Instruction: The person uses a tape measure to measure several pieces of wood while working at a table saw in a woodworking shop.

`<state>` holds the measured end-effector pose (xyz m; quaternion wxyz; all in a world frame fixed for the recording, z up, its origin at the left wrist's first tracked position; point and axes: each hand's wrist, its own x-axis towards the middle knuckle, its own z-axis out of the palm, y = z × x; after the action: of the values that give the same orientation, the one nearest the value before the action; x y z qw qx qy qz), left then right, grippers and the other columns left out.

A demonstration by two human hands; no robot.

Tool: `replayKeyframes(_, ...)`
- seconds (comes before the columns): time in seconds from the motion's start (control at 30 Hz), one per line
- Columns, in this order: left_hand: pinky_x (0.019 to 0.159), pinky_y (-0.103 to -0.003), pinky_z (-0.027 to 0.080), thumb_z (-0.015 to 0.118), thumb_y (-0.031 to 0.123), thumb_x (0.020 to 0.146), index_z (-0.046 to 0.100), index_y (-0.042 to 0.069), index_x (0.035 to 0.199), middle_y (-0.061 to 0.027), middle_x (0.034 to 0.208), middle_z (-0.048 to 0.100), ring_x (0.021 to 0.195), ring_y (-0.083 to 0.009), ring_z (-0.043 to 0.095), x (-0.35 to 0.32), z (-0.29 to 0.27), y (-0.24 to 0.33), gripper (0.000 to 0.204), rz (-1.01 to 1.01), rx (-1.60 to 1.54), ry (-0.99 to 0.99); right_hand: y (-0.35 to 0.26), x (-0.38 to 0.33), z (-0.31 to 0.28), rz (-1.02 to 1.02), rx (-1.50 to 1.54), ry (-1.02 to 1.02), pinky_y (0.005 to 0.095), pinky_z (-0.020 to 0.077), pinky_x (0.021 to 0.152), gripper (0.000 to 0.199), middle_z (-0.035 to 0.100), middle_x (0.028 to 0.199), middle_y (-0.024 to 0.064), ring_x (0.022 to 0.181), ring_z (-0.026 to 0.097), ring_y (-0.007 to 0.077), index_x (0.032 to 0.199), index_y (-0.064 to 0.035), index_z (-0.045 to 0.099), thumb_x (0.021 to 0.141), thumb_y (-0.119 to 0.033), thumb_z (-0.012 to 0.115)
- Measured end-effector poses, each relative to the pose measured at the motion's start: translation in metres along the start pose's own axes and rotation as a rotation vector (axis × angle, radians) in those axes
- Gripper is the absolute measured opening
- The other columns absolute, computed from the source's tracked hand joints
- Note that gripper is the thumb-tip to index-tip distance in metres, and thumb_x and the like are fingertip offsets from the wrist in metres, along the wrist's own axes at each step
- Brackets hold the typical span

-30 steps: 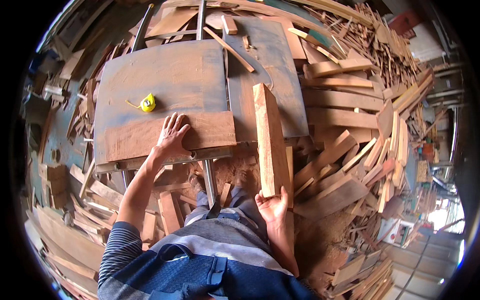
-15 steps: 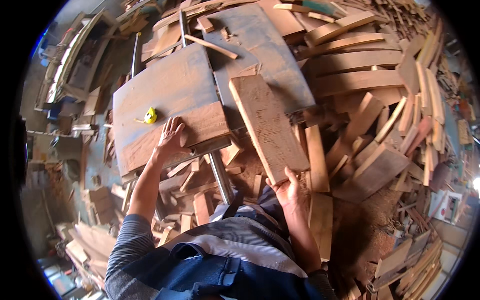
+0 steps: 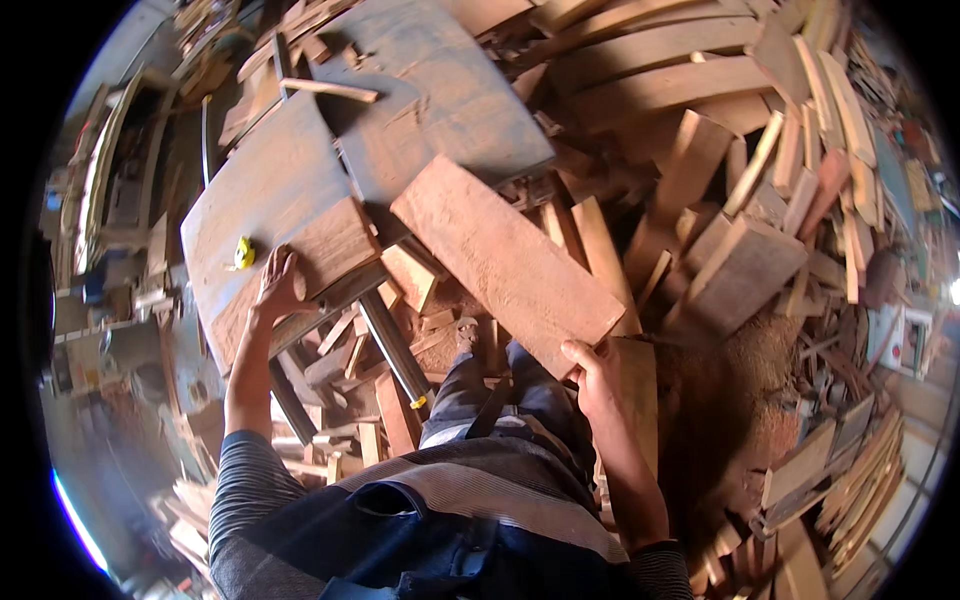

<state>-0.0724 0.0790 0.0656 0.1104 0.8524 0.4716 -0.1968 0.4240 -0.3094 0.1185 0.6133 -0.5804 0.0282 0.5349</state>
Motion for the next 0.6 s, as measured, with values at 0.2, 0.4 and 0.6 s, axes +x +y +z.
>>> replayKeyframes(0.2,0.124,-0.054,0.019,0.093,0.059,0.049,0.026,0.003,0.157,-0.0286,0.161,0.024,0.151,-0.0468,0.018,0.013,0.03,-0.02,0.139,0.057,-0.053,0.06,-0.013,-0.081,-0.016,-0.001,-0.165,0.237,0.0353,0.0541,0.084,0.06,0.064,0.112,0.0112,0.101,0.065,0.0223,0.13,0.0022,0.057,0.076,-0.018,0.074)
replayKeyframes(0.4,0.119,-0.059,0.028,0.09,0.066,0.054,0.023,0.003,0.157,-0.0307,0.158,0.029,0.145,-0.0504,0.029,0.018,0.053,-0.043,0.138,0.246,0.137,0.2,0.027,-0.124,-0.017,-0.063,0.148,0.376,0.0319,0.0521,0.059,0.043,0.066,0.088,0.0085,0.073,0.066,0.0182,0.112,0.0025,0.063,0.079,-0.022,0.077)
replayKeyframes(0.6,0.117,-0.057,0.032,0.085,0.075,0.054,0.024,0.003,0.157,-0.0264,0.158,0.026,0.146,-0.0451,0.03,0.012,0.04,-0.013,0.14,0.123,0.334,0.142,0.105,-0.189,-0.06,-0.11,0.432,0.935,0.0351,0.0549,0.055,0.038,0.069,0.088,0.0093,0.069,0.067,0.0213,0.108,-0.0015,0.068,0.078,-0.021,0.08)
